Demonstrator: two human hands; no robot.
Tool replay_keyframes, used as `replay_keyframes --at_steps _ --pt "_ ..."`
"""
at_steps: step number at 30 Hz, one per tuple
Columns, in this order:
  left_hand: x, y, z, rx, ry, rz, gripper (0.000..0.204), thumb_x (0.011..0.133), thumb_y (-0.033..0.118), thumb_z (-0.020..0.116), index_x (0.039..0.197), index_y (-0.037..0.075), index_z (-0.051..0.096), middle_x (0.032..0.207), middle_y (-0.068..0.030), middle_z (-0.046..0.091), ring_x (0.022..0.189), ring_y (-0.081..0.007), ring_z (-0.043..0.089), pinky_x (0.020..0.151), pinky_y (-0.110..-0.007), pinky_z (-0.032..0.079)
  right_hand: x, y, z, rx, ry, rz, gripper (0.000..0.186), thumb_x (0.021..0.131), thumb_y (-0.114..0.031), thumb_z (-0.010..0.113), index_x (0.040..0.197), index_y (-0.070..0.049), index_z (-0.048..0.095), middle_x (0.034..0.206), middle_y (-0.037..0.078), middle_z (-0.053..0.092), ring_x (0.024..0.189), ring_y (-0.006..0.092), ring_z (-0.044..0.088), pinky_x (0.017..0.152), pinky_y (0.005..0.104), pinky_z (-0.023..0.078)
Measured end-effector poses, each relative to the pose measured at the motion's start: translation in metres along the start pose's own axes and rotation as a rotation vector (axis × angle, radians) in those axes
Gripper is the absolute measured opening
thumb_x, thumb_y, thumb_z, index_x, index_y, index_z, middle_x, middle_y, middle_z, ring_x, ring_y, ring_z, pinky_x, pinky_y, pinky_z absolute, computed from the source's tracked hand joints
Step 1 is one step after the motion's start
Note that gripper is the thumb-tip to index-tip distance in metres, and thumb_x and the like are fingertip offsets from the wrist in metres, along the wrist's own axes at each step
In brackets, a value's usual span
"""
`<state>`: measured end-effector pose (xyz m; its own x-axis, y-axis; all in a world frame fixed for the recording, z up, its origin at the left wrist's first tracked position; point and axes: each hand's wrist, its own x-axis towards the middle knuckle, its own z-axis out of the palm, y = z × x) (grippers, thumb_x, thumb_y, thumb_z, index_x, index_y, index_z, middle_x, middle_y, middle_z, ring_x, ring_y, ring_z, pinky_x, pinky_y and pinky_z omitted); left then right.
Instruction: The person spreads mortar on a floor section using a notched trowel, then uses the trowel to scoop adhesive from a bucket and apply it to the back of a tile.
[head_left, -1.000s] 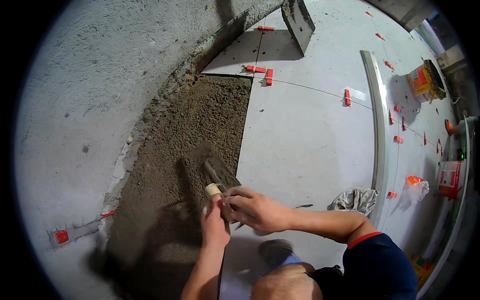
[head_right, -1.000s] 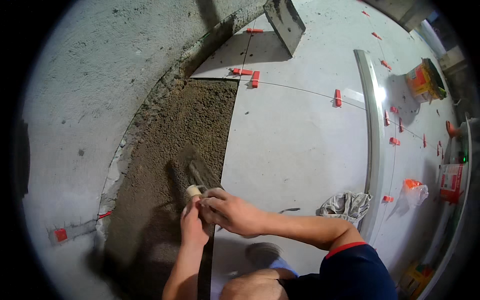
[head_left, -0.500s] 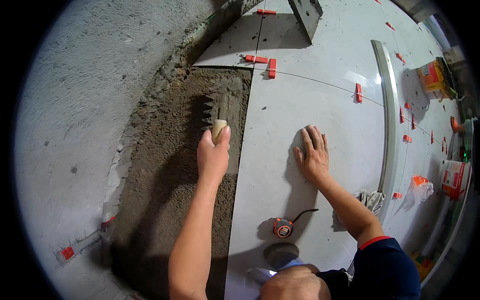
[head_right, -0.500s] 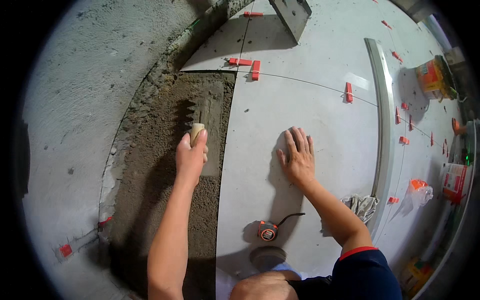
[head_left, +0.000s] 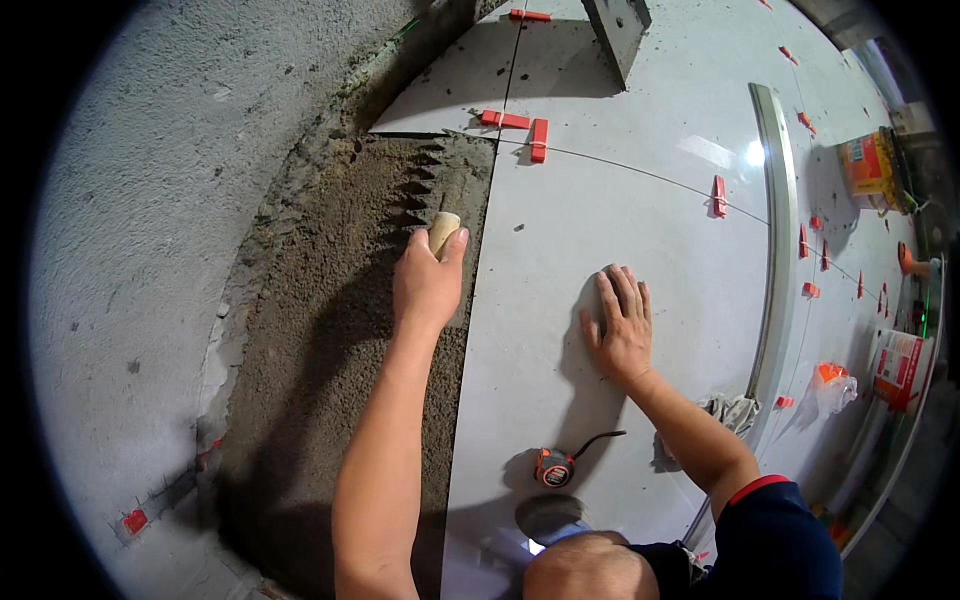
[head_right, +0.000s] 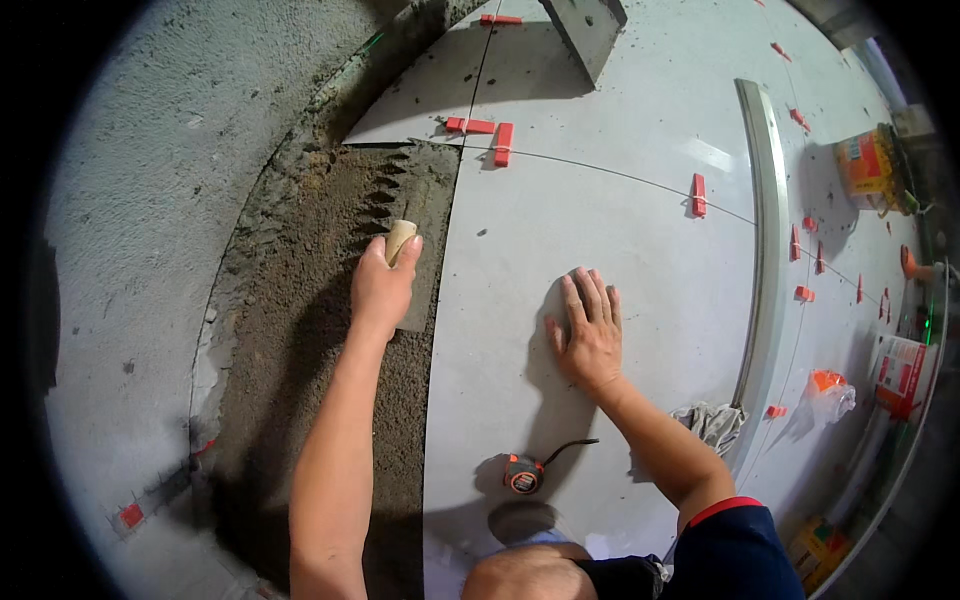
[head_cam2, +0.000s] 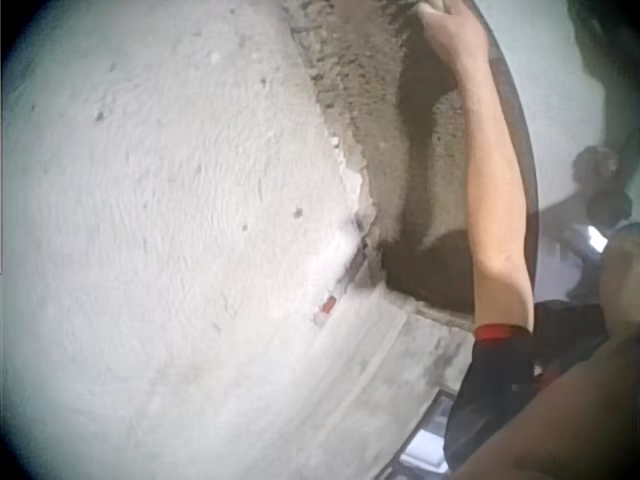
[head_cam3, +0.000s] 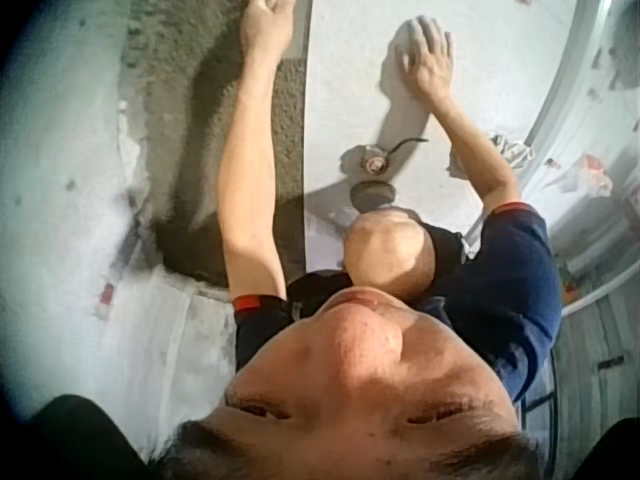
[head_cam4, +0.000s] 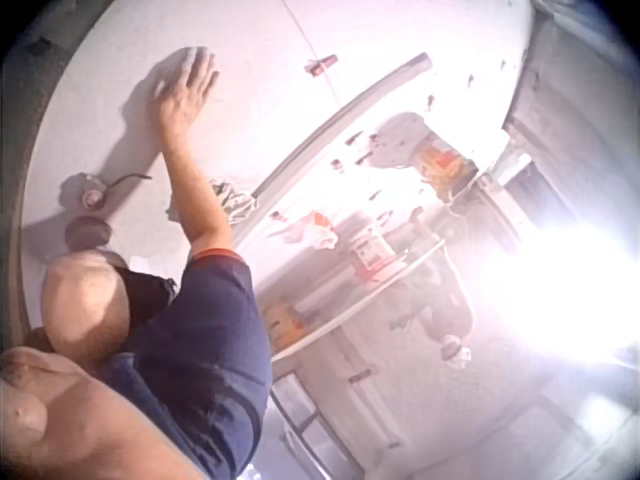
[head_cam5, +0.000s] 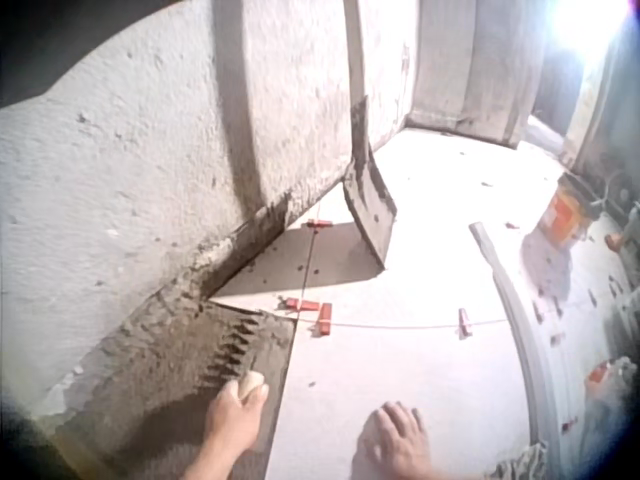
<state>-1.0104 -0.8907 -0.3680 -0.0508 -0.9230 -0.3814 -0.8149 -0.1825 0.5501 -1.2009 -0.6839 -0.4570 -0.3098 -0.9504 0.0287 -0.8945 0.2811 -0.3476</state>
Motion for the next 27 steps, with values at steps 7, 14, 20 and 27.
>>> replay_keyframes --at_steps 7,14,20,27 --pt "0.02 -0.033 0.078 0.011 -0.076 0.067 0.054 0.09 0.044 0.06 0.117 -0.002 0.054 0.101 -0.0291 0.067 0.099 -0.0464 0.064 0.084 -0.051 0.051 -0.006 0.024 -0.013 -0.081 -0.006 0.037 0.062 0.088 -0.022 0.063 0.145 -0.009 0.042 0.151 0.013 0.038 0.144 0.033 0.03 0.118 0.0514 0.021" --pt "0.009 -0.056 0.095 0.095 -0.147 0.082 0.056 0.092 0.041 0.057 0.124 -0.004 0.048 0.101 -0.03 0.066 0.098 -0.0462 0.064 0.083 -0.053 0.052 -0.011 0.026 -0.005 -0.12 -0.022 0.014 0.062 0.088 -0.021 0.062 0.145 -0.007 0.041 0.15 0.014 0.038 0.144 0.0339 0.03 0.118 0.0515 0.02" --pt "-0.057 -0.048 -0.004 0.136 -0.369 -0.131 0.057 0.094 0.039 0.055 0.129 -0.005 0.045 0.111 -0.0298 0.062 0.103 -0.0433 0.063 0.082 -0.052 0.053 -0.006 -0.002 0.004 -0.076 0.039 -0.059 0.06 0.089 -0.022 0.062 0.143 -0.007 0.043 0.149 0.015 0.039 0.144 0.0343 0.03 0.118 0.0507 0.021" --pt "-0.159 -0.149 -0.002 -0.029 -0.101 0.182 0.053 0.096 0.038 0.056 0.131 -0.002 0.047 0.103 -0.0308 0.065 0.093 -0.0485 0.063 0.076 -0.055 0.052 -0.011 -0.008 0.012 -0.062 0.076 -0.076 0.053 0.094 -0.026 0.055 0.142 -0.008 0.044 0.149 0.013 0.04 0.143 0.0316 0.031 0.119 0.0488 0.021"
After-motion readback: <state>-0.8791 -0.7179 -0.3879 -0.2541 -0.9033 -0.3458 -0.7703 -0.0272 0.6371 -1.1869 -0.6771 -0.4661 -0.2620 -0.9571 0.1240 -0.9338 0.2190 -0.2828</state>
